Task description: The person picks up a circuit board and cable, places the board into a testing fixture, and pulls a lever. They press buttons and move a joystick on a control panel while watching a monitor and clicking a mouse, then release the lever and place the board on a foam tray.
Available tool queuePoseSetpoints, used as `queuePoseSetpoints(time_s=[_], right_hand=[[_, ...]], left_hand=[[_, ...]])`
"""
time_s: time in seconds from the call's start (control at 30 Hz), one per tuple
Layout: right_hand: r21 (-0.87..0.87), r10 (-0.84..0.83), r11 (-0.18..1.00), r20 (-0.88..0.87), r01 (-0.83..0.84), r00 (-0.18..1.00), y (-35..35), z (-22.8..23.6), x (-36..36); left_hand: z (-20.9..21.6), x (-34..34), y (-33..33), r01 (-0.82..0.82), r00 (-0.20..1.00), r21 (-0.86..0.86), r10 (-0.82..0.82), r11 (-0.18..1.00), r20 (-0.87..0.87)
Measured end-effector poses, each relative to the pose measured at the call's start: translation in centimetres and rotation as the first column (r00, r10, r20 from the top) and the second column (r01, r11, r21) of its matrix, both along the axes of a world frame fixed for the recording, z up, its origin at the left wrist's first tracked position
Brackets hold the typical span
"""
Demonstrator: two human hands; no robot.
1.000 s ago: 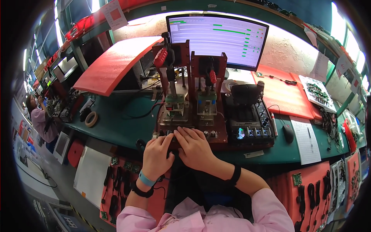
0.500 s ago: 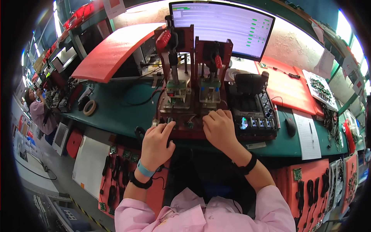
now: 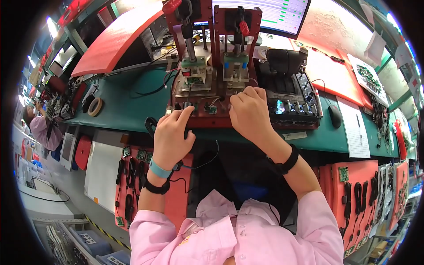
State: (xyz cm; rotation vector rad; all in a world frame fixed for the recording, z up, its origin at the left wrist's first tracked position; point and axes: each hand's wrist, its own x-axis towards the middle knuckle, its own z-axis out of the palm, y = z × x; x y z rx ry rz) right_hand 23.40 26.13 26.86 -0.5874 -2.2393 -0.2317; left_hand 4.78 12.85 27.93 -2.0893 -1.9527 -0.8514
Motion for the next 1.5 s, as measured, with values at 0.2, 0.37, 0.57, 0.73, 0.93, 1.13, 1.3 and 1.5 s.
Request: queuePoseSetpoints(time_s=[0.2, 0.37, 0.57, 0.73, 0.93, 1.13, 1.3, 1.5], right_hand=[[-0.125, 0.06, 0.99, -0.015, -0.061, 0.998, 1.0, 0.5, 0.0], [-0.121, 0.086, 0.989, 0.008, -0.085, 0.996, 1.3, 0.6, 0.5], [0.016, 0.011, 1.0, 0.126, -0.014, 0.992, 0.4, 1.0, 0.3], [-0.125, 0.1, 0.989, 0.124, -0.084, 0.987, 1.8, 1.6, 1.9], [-0.277, 0.096, 0.959, 0.15, -0.051, 0.984, 1.0, 2.4, 2.7], [-0.214, 0.037, 0.977, 0.181, 0.003, 0.983, 0.9, 2.4, 1.9], [-0.325, 0.098, 0.945, 0.151, -0.044, 0.984, 2.1, 2.4, 1.9], [-0.352, 0.112, 0.933, 0.08, -0.077, 0.99, 1.6, 2.2, 2.5]], left_hand=[[0.0, 0.2, -0.2, -0.01, 1.0, 0.001, 0.01, 1.0, -0.02], [-0.2, -0.1, -0.3, -0.013, 0.999, -0.001, 0.013, 1.0, -0.036], [-0.1, 0.3, -0.2, -0.024, 0.998, 0.007, 0.024, 1.0, -0.056], [-0.4, 0.7, -0.2, -0.037, 0.993, 0.054, 0.042, 0.998, -0.112], [-0.4, 0.3, -0.8, -0.065, 0.993, 0.007, 0.066, 0.998, -0.1], [-0.4, 0.5, -0.2, -0.059, 0.992, 0.003, 0.059, 0.998, -0.11], [-0.2, 0.5, -0.6, -0.051, 0.989, 0.001, 0.051, 0.999, -0.138], [-0.1, 0.5, -1.2, -0.053, 0.992, -0.03, 0.049, 0.998, -0.118]])
